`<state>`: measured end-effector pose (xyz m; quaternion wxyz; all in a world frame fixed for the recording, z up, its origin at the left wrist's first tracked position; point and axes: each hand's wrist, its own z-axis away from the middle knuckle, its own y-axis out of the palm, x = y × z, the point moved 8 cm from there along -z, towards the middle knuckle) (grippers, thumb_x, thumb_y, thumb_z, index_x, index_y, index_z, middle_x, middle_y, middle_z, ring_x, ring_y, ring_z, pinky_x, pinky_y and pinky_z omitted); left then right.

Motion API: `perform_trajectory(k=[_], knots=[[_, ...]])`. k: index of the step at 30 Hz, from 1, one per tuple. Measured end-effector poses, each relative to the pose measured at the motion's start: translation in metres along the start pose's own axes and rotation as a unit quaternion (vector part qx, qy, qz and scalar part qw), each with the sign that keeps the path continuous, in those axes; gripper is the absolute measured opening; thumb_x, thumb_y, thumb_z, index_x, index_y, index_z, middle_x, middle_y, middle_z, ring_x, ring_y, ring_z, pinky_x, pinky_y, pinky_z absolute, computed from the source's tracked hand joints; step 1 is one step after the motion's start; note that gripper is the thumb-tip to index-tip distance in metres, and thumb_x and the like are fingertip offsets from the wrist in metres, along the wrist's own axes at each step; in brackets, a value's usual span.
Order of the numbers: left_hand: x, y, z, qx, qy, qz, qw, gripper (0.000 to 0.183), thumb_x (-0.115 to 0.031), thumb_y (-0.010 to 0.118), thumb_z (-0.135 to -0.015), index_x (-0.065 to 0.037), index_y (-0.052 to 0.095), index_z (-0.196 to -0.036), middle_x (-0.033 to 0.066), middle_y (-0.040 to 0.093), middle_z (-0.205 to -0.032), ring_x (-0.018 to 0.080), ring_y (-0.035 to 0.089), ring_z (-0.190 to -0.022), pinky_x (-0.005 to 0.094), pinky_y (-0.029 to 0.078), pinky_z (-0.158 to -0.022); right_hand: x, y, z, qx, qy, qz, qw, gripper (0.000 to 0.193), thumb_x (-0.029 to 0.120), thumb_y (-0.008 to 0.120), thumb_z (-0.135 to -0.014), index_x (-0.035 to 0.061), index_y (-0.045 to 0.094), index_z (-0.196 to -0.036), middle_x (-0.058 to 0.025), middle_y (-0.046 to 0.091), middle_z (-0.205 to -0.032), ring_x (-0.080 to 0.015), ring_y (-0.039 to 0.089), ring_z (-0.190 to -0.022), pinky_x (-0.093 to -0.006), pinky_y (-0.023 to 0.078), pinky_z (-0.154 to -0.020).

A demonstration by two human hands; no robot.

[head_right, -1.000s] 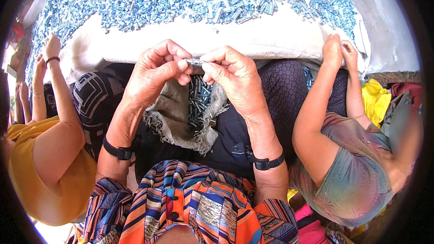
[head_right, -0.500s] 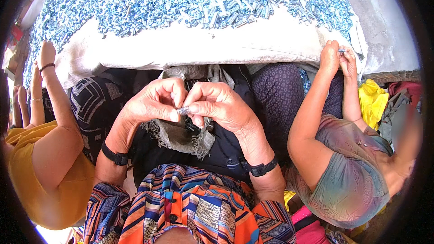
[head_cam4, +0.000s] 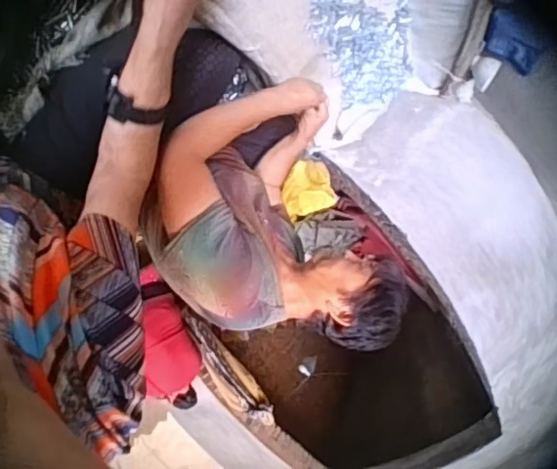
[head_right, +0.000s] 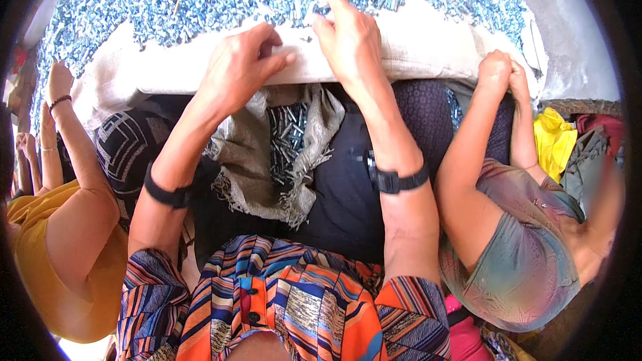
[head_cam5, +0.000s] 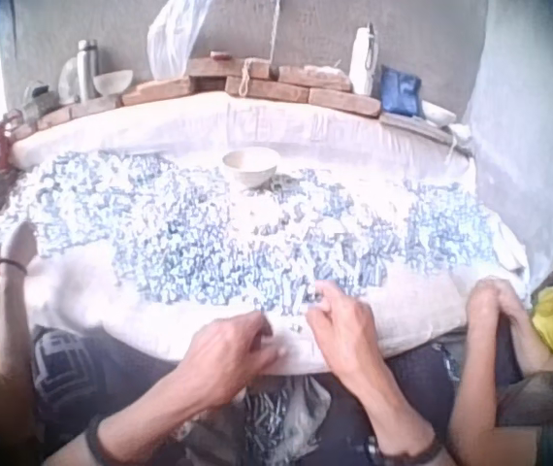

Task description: The person repeatedly picks up metal screws and sleeves from the table by hand, inserts the screws into the sleeves to assemble them, and drops the assembled pieces into a bag.

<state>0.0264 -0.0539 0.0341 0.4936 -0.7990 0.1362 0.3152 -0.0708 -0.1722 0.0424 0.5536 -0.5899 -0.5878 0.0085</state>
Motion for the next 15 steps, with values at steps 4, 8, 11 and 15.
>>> perform_trajectory(k=[4, 8, 11, 15], knots=[[-0.003, 0.028, -0.022, -0.018, 0.026, -0.092, 0.995, 0.024, -0.024, 0.067, -0.077, -0.003, 0.060, -0.086, 0.0173, 0.063, -0.073, 0.0323, 0.063, -0.072, 0.0403, 0.049, -0.065, -0.007, 0.019, -0.014, 0.002, -0.031, 0.117, 0.993, 0.024, 0.018, 0.062, -0.079, 0.0060, 0.058, -0.100, -0.0189, 0.064, -0.080, -0.0389, 0.062, -0.076, -0.0478, 0.048, -0.067], [-0.009, 0.033, -0.027, -0.060, 0.066, -0.090, 0.992, 0.022, -0.021, 0.066, -0.076, -0.003, 0.059, -0.086, 0.0172, 0.063, -0.074, 0.0331, 0.064, -0.075, 0.0412, 0.049, -0.068, -0.010, 0.022, -0.013, -0.014, -0.035, 0.101, 0.994, 0.018, 0.016, 0.062, -0.079, 0.0066, 0.057, -0.093, -0.0181, 0.064, -0.078, -0.0382, 0.062, -0.076, -0.0464, 0.048, -0.067], [-0.002, 0.034, -0.028, -0.061, 0.048, -0.073, 0.994, 0.021, -0.020, 0.064, -0.077, -0.003, 0.059, -0.088, 0.0174, 0.063, -0.075, 0.0338, 0.063, -0.075, 0.0411, 0.049, -0.068, -0.015, 0.020, -0.009, -0.030, -0.022, -0.028, 0.999, 0.017, 0.013, 0.063, -0.079, 0.0060, 0.056, -0.093, -0.0154, 0.064, -0.074, -0.0311, 0.064, -0.069, -0.0404, 0.050, -0.063], [0.005, 0.020, -0.019, -0.012, -0.018, 0.025, 0.999, 0.017, -0.013, 0.059, -0.082, -0.002, 0.060, -0.093, 0.0127, 0.064, -0.077, 0.0232, 0.063, -0.070, 0.0324, 0.050, -0.066, -0.025, 0.008, 0.008, -0.040, 0.087, -0.200, 0.975, 0.015, 0.010, 0.064, -0.081, 0.0031, 0.054, -0.090, -0.0055, 0.061, -0.068, -0.0112, 0.058, -0.061, -0.0259, 0.047, -0.057]])
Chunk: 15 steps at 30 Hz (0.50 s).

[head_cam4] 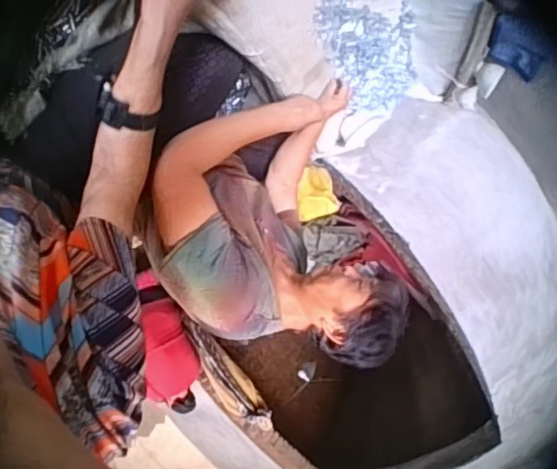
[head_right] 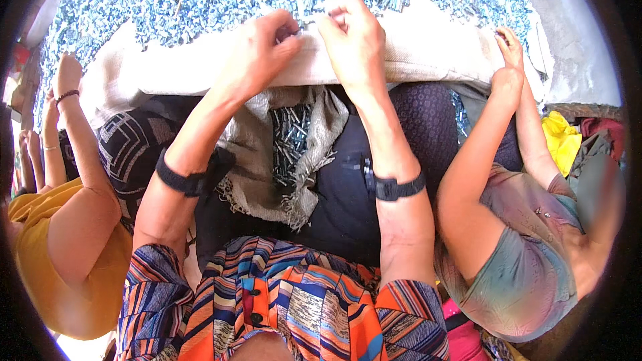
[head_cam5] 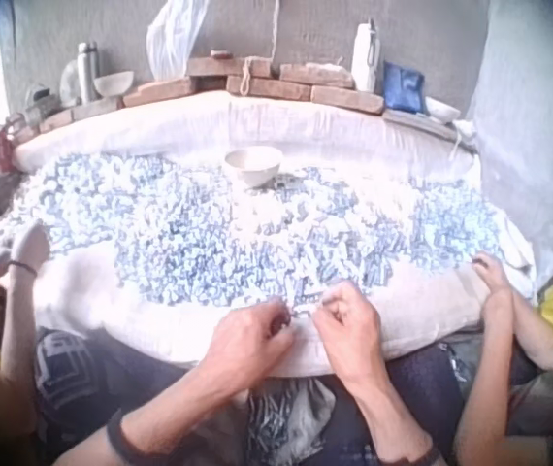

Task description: The person repeatedly picks up metal screws and sleeves from the table by hand, inserts the screws into the sleeves to assemble them, and drops the assembled pieces into a bag.

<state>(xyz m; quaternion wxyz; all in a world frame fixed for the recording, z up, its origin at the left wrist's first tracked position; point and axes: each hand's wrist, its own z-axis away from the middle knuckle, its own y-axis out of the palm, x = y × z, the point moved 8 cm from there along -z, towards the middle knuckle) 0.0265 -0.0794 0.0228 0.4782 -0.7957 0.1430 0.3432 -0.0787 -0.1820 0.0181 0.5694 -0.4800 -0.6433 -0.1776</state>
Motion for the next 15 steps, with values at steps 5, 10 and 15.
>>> perform_trajectory(k=[5, 10, 15], knots=[[0.016, -0.011, 0.032, 0.076, -0.170, 0.339, 0.922, 0.013, -0.010, 0.056, -0.088, -0.001, 0.060, -0.095, 0.0028, 0.062, -0.082, 0.0075, 0.057, -0.070, 0.0216, 0.047, -0.067, 0.007, -0.003, 0.035, 0.026, 0.101, -0.195, 0.975, 0.009, 0.009, 0.060, -0.085, 0.0026, 0.055, -0.089, -0.0026, 0.058, -0.071, -0.0081, 0.055, -0.060, -0.0222, 0.045, -0.058], [0.011, -0.019, 0.059, 0.048, -0.166, 0.516, 0.839, 0.013, -0.013, 0.061, -0.087, -0.003, 0.059, -0.095, 0.0044, 0.062, -0.083, 0.0098, 0.058, -0.068, 0.0226, 0.049, -0.065, 0.021, 0.021, 0.063, 0.095, 0.130, -0.293, 0.943, 0.006, 0.007, 0.057, -0.087, 0.0029, 0.056, -0.091, -0.0014, 0.058, -0.073, -0.0077, 0.055, -0.062, -0.0210, 0.045, -0.059], [0.012, -0.025, 0.073, 0.053, -0.156, 0.583, 0.796, 0.013, -0.012, 0.063, -0.086, -0.003, 0.059, -0.094, 0.0059, 0.062, -0.078, 0.0108, 0.058, -0.064, 0.0228, 0.048, -0.061, 0.031, 0.034, 0.076, 0.127, 0.134, -0.376, 0.908, 0.005, 0.006, 0.056, -0.089, 0.0038, 0.057, -0.093, -0.0028, 0.058, -0.076, -0.0090, 0.056, -0.065, -0.0215, 0.047, -0.060]])
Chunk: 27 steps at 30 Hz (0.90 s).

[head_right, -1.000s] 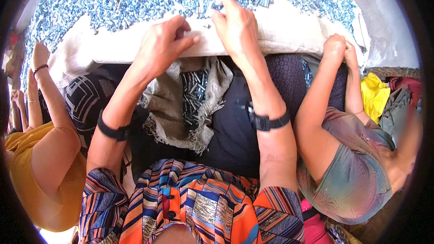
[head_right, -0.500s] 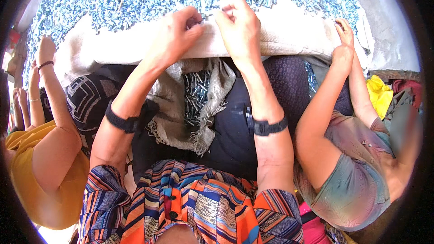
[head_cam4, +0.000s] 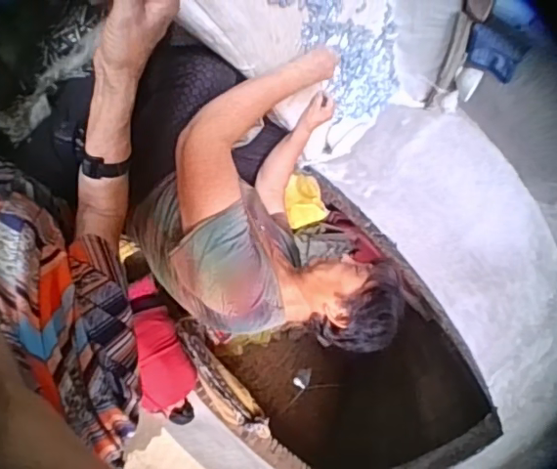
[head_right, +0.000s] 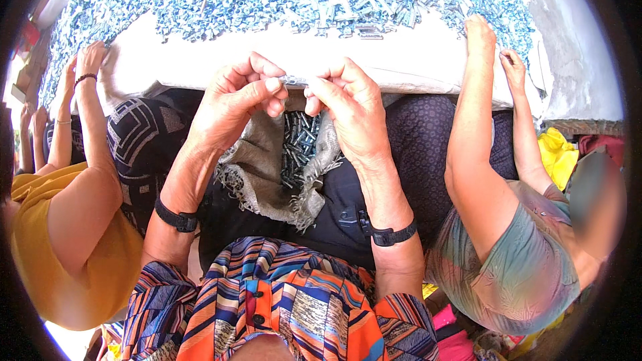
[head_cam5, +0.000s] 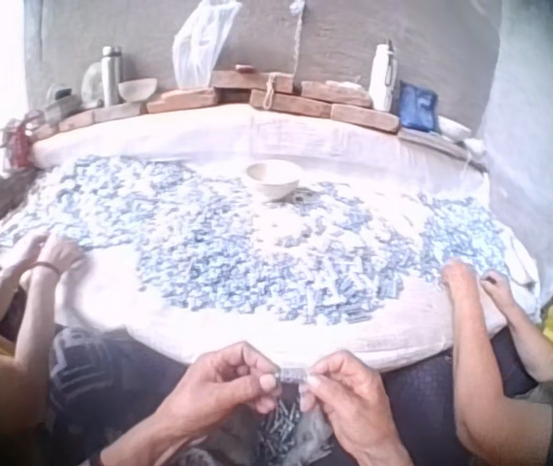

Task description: The person repeatedly picks up metal screws and sleeves from the table by hand, inserts the screws into the sleeves to assemble them, and drops the assembled pieces into a bag.

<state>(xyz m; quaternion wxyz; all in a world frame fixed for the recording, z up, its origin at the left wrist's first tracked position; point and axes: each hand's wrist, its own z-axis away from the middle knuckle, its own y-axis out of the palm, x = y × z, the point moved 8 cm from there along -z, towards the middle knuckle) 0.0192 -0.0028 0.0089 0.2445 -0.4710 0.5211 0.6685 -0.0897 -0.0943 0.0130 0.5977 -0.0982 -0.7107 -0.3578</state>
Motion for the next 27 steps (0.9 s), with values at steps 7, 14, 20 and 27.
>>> perform_trajectory(k=[7, 14, 20, 27], knots=[[-0.007, -0.001, 0.011, 0.039, 0.005, -0.062, 0.997, 0.010, -0.009, 0.063, -0.086, -0.002, 0.060, -0.093, 0.0036, 0.062, -0.078, 0.0088, 0.057, -0.065, 0.0215, 0.048, -0.061, -0.013, 0.005, 0.009, 0.042, 0.068, -0.081, 0.993, 0.006, 0.010, 0.054, -0.091, 0.0041, 0.056, -0.091, -0.0044, 0.058, -0.075, -0.0100, 0.056, -0.063, -0.0223, 0.047, -0.059], [-0.004, 0.008, 0.019, 0.097, -0.036, -0.061, 0.993, 0.010, -0.010, 0.064, -0.086, -0.002, 0.060, -0.091, 0.0009, 0.060, -0.075, 0.0065, 0.056, -0.065, 0.0201, 0.048, -0.061, -0.041, 0.018, 0.025, 0.084, 0.189, -0.196, 0.959, 0.009, 0.011, 0.054, -0.092, 0.0031, 0.055, -0.088, -0.0049, 0.057, -0.073, -0.0118, 0.055, -0.059, -0.0239, 0.045, -0.053], [0.010, -0.003, 0.016, 0.025, -0.021, -0.003, 0.999, 0.008, -0.005, 0.061, -0.086, 0.000, 0.062, -0.092, 0.0061, 0.063, -0.078, 0.0092, 0.058, -0.063, 0.0216, 0.047, -0.061, -0.029, 0.006, 0.024, 0.025, 0.091, -0.124, 0.988, 0.007, 0.010, 0.054, -0.092, 0.0030, 0.054, -0.091, -0.0052, 0.057, -0.075, -0.0109, 0.053, -0.060, -0.0230, 0.045, -0.056], [0.007, -0.003, 0.018, 0.051, -0.034, -0.043, 0.997, 0.008, -0.004, 0.061, -0.085, 0.001, 0.064, -0.090, 0.0078, 0.064, -0.078, 0.0095, 0.058, -0.062, 0.0218, 0.049, -0.057, -0.028, 0.007, 0.027, 0.036, 0.097, -0.121, 0.987, 0.007, 0.010, 0.053, -0.092, 0.0031, 0.054, -0.091, -0.0057, 0.056, -0.076, -0.0108, 0.053, -0.060, -0.0234, 0.044, -0.056]])
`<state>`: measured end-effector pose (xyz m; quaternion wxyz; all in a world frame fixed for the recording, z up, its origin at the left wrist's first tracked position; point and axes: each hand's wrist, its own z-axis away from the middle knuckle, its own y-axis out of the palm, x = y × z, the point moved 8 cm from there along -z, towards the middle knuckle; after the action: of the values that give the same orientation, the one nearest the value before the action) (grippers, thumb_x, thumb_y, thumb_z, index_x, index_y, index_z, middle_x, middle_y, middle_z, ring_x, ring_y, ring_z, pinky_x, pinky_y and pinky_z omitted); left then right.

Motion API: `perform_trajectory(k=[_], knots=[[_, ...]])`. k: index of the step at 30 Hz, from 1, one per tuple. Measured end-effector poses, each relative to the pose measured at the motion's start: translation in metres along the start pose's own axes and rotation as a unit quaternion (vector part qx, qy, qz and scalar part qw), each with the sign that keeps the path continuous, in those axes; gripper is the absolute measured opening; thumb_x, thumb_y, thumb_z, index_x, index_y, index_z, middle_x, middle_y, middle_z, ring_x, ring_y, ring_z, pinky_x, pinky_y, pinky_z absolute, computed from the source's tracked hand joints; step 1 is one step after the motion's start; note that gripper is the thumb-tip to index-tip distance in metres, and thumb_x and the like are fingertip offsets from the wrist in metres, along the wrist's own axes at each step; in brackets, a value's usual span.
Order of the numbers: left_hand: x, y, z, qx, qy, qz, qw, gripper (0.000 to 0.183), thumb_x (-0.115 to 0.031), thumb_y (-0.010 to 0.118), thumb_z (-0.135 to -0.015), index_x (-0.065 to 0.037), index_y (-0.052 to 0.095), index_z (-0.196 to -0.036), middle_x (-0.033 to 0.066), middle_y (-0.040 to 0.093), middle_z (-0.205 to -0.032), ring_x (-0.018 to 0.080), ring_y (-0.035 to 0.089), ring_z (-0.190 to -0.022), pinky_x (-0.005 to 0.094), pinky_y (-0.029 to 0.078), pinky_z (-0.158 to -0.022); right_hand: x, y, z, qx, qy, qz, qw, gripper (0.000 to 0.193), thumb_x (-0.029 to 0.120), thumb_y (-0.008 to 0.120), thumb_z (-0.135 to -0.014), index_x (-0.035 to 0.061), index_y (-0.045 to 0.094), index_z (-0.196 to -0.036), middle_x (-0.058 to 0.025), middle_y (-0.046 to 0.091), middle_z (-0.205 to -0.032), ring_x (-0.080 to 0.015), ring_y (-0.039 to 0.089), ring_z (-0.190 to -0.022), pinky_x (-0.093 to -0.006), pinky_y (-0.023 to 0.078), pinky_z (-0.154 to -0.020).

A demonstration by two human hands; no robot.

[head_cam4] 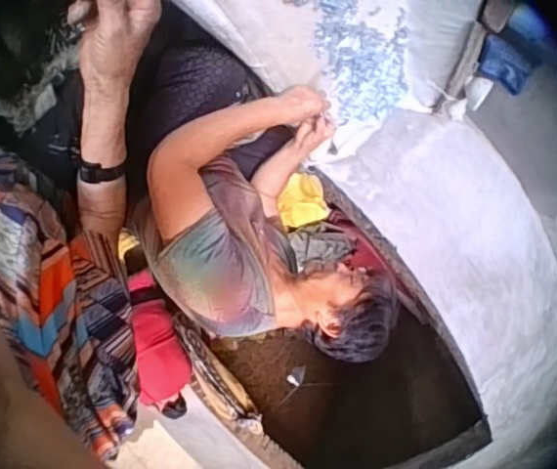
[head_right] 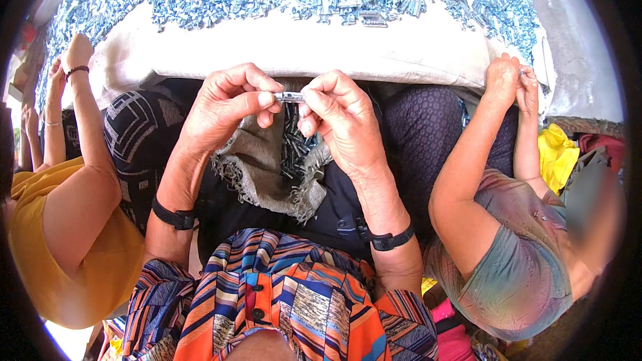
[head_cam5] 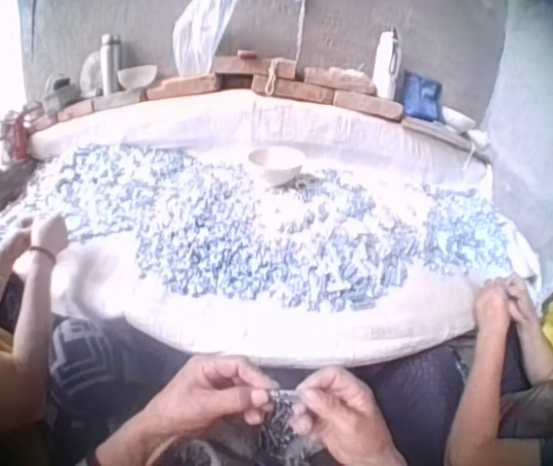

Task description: The person repeatedly picks up metal screws and sleeves from the table by hand, inserts the screws into the sleeves to assemble them, and drops the assembled pieces into a bag.

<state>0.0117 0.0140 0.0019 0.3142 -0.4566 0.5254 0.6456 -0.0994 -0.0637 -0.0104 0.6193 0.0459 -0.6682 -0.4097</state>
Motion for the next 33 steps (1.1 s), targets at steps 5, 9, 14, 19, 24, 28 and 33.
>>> perform_trajectory(k=[5, 9, 14, 19, 24, 28, 33], knots=[[-0.004, 0.001, 0.005, 0.016, -0.004, -0.049, 0.999, 0.008, -0.004, 0.061, -0.085, 0.001, 0.063, -0.089, 0.0070, 0.064, -0.078, 0.0093, 0.058, -0.063, 0.0218, 0.049, -0.058, -0.005, 0.002, 0.003, -0.001, 0.033, -0.025, 0.999, 0.007, 0.010, 0.054, -0.092, 0.0031, 0.054, -0.091, -0.0052, 0.056, -0.076, -0.0109, 0.053, -0.060, -0.0230, 0.045, -0.056], [0.002, 0.000, 0.005, 0.024, -0.004, -0.007, 1.000, 0.008, -0.005, 0.063, -0.084, 0.001, 0.063, -0.089, 0.0057, 0.063, -0.078, 0.0089, 0.058, -0.064, 0.0216, 0.049, -0.059, -0.008, 0.004, 0.004, 0.004, 0.034, -0.022, 0.999, 0.007, 0.010, 0.054, -0.092, 0.0032, 0.053, -0.090, -0.0048, 0.056, -0.075, -0.0107, 0.054, -0.061, -0.0224, 0.045, -0.056], [-0.002, 0.004, 0.009, 0.016, -0.014, -0.067, 0.998, 0.009, -0.007, 0.066, -0.083, -0.001, 0.062, -0.089, 0.0035, 0.062, -0.079, 0.0072, 0.058, -0.066, 0.0209, 0.048, -0.059, -0.005, 0.000, 0.006, -0.017, 0.019, 0.038, 0.999, 0.008, 0.010, 0.055, -0.092, 0.0035, 0.053, -0.088, -0.0045, 0.056, -0.074, -0.0102, 0.054, -0.060, -0.0223, 0.045, -0.056], [0.009, 0.010, 0.017, 0.100, -0.082, 0.005, 0.992, 0.011, -0.011, 0.069, -0.082, -0.006, 0.059, -0.085, -0.0036, 0.057, -0.073, 0.0036, 0.051, -0.063, 0.0192, 0.042, -0.055, -0.024, 0.011, 0.013, 0.066, 0.145, -0.034, 0.987, 0.011, 0.014, 0.056, -0.091, 0.0051, 0.052, -0.086, -0.0039, 0.055, -0.068, -0.0107, 0.052, -0.054, -0.0226, 0.042, -0.050], [0.015, 0.016, 0.017, 0.130, -0.081, 0.042, 0.987, 0.014, -0.011, 0.071, -0.080, -0.007, 0.058, -0.084, -0.0036, 0.056, -0.072, 0.0038, 0.051, -0.062, 0.0189, 0.040, -0.054, -0.034, 0.015, 0.017, 0.100, 0.171, -0.074, 0.977, 0.013, 0.016, 0.057, -0.091, 0.0055, 0.050, -0.087, -0.0042, 0.055, -0.067, -0.0115, 0.050, -0.053, -0.0243, 0.037, -0.048], [0.017, 0.018, 0.014, 0.126, -0.072, 0.093, 0.985, 0.020, -0.008, 0.075, -0.075, -0.006, 0.056, -0.081, -0.0026, 0.054, -0.074, 0.0043, 0.049, -0.062, 0.0194, 0.039, -0.054, -0.035, 0.020, 0.014, 0.128, 0.153, -0.124, 0.972, 0.014, 0.017, 0.057, -0.091, 0.0052, 0.051, -0.087, -0.0044, 0.055, -0.067, -0.0115, 0.050, -0.053, -0.0239, 0.038, -0.047], [-0.003, -0.009, -0.002, 0.068, -0.061, -0.037, 0.995, 0.016, -0.016, 0.070, -0.081, -0.004, 0.060, -0.084, -0.0021, 0.059, -0.079, 0.0049, 0.052, -0.072, 0.0207, 0.042, -0.065, -0.013, 0.009, 0.003, 0.081, 0.141, 0.058, 0.985, 0.018, 0.021, 0.059, -0.090, 0.0036, 0.055, -0.086, -0.0021, 0.056, -0.067, -0.0086, 0.051, -0.056, -0.0228, 0.041, -0.052]])
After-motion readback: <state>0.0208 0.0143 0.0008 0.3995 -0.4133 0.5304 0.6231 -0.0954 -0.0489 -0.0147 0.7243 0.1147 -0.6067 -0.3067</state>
